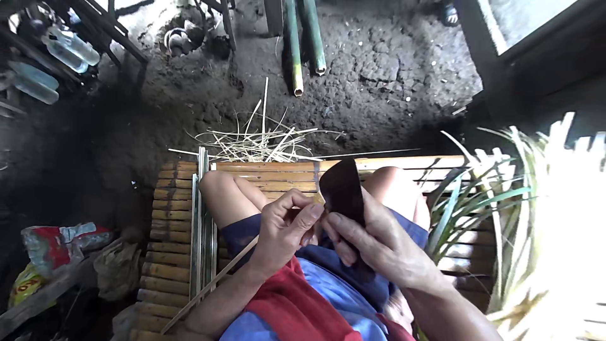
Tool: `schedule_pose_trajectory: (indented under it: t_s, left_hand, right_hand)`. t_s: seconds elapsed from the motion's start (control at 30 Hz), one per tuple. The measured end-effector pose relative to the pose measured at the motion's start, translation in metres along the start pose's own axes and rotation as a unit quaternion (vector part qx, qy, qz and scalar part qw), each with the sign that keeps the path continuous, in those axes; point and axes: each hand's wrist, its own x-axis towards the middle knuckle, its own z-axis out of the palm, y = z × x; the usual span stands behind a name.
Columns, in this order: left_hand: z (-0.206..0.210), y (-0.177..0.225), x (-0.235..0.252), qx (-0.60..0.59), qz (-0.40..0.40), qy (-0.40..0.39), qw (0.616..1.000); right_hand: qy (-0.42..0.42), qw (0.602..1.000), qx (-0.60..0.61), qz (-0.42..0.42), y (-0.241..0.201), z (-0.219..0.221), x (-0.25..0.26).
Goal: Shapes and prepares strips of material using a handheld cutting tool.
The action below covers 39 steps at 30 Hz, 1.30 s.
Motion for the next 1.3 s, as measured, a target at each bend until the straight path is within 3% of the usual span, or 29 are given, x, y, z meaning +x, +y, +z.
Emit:
schedule_pose_trajectory:
  t_s: [0.2,0.4,0.57,0.7,0.77,0.8,0.87,0.93,1.0,1.07,1.1,1.17,1.27,1.3]
  left_hand:
    - [0.001,0.005,-0.001,0.003,0.016,-0.011,1.000]
    - [0.009,0.009,-0.010,0.016,0.036,-0.037,0.999]
    - [0.010,0.008,-0.009,0.030,0.061,-0.035,0.997]
    - [-0.003,0.014,0.000,0.058,0.039,-0.047,0.996]
    - [-0.020,0.018,0.013,0.072,0.062,-0.121,0.988]
    - [-0.023,0.014,0.024,0.099,0.117,-0.118,0.981]
    - [-0.008,0.002,0.050,0.088,0.185,-0.027,0.978]
    - [0.012,-0.003,0.073,-0.022,0.158,-0.019,0.987]
    - [0.029,-0.007,0.089,-0.152,0.116,-0.083,0.978]
    - [0.037,-0.014,0.101,-0.196,0.102,-0.147,0.964]
    - [0.042,-0.015,0.102,-0.198,0.092,-0.128,0.967]
    - [0.041,-0.018,0.101,-0.190,0.062,-0.014,0.980]
    - [0.027,-0.028,0.102,-0.289,-0.022,0.200,0.936]
    - [0.027,-0.032,0.100,-0.306,-0.051,0.210,0.927]
  right_hand:
    - [-0.057,0.998,-0.035,0.003,-0.013,-0.011,0.005]
    - [-0.146,0.984,-0.074,0.068,-0.038,-0.027,0.008]
    - [-0.101,0.941,-0.319,-0.052,-0.042,-0.018,0.006]
    - [-0.135,0.943,-0.304,-0.017,-0.035,-0.031,0.024]
    - [-0.095,0.961,-0.258,-0.030,-0.029,-0.039,0.034]
    - [-0.049,0.967,-0.242,-0.054,-0.026,-0.039,0.039]
    - [0.029,0.967,-0.228,-0.114,-0.022,-0.037,0.044]
    - [0.101,0.946,-0.257,-0.168,-0.018,-0.034,0.048]
    - [0.152,0.930,-0.271,-0.196,-0.011,-0.035,0.049]
    - [0.172,0.928,-0.250,-0.216,-0.005,-0.036,0.044]
    - [0.181,0.929,-0.235,-0.223,-0.003,-0.037,0.039]
    - [0.211,0.928,-0.204,-0.231,-0.006,-0.043,0.024]
    - [0.250,0.920,-0.191,-0.235,-0.018,-0.058,0.007]
    - [0.258,0.914,-0.215,-0.226,-0.017,-0.062,0.009]
